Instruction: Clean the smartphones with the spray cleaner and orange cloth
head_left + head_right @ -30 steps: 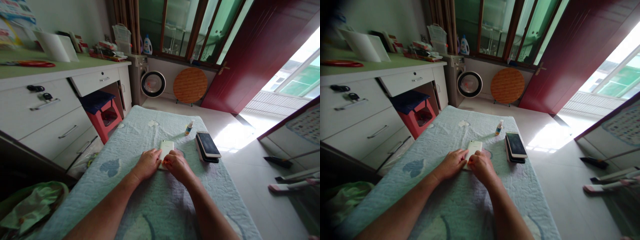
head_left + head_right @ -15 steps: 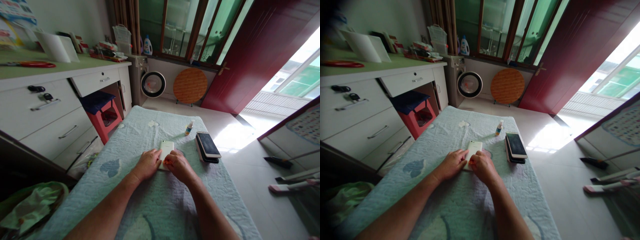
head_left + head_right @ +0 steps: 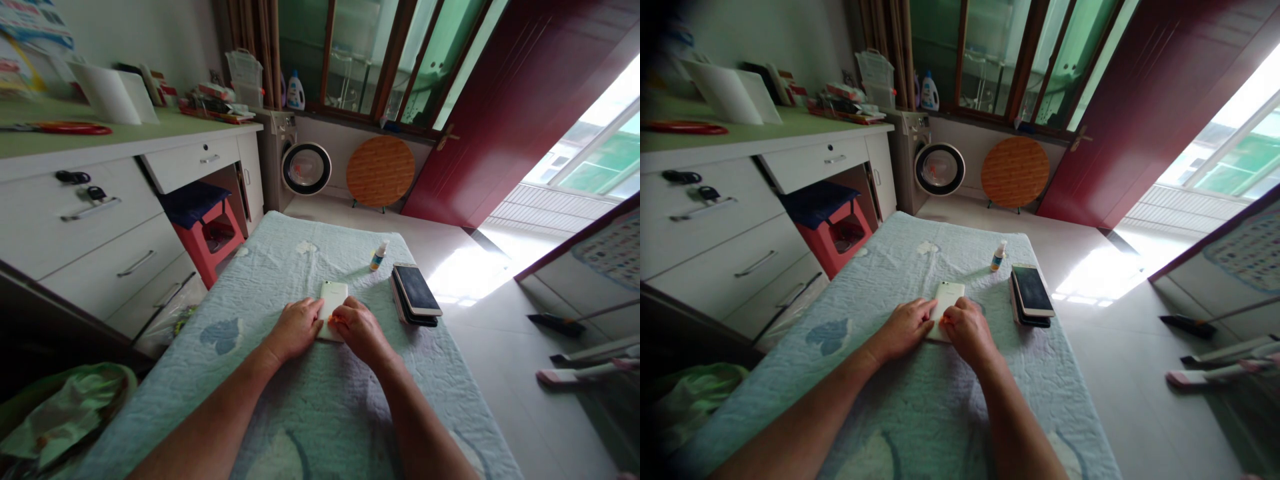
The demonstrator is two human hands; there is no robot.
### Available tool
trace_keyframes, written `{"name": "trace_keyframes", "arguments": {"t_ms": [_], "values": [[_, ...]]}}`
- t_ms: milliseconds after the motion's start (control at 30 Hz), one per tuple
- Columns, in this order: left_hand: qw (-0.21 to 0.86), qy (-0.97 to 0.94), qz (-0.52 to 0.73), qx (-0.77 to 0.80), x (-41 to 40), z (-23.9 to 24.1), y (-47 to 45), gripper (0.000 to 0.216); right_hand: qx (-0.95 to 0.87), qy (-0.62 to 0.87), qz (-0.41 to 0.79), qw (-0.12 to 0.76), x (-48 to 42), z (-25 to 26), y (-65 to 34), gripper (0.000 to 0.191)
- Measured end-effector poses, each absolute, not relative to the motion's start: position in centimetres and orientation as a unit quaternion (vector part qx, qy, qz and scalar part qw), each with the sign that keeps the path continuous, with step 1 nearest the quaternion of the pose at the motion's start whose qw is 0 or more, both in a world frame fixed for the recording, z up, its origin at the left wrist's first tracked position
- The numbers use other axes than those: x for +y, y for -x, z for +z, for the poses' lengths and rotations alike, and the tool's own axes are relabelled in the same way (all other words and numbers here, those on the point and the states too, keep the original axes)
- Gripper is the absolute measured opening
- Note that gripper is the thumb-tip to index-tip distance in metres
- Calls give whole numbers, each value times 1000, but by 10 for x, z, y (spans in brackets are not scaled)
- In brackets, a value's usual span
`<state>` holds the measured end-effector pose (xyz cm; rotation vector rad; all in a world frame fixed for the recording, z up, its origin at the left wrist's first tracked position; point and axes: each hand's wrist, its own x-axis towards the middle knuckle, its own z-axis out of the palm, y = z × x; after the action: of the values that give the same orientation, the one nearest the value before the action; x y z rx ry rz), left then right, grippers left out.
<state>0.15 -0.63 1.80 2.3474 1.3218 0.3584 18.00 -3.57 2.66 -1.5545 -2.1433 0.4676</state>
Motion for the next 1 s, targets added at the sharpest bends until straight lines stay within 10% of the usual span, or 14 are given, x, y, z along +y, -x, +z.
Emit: {"name": "trace_keyframes", "arguments": {"t_ms": [1000], "values": [[220, -843, 147, 469, -3, 7, 0, 28, -823, 511, 187, 165, -47, 37, -162, 18]]}}
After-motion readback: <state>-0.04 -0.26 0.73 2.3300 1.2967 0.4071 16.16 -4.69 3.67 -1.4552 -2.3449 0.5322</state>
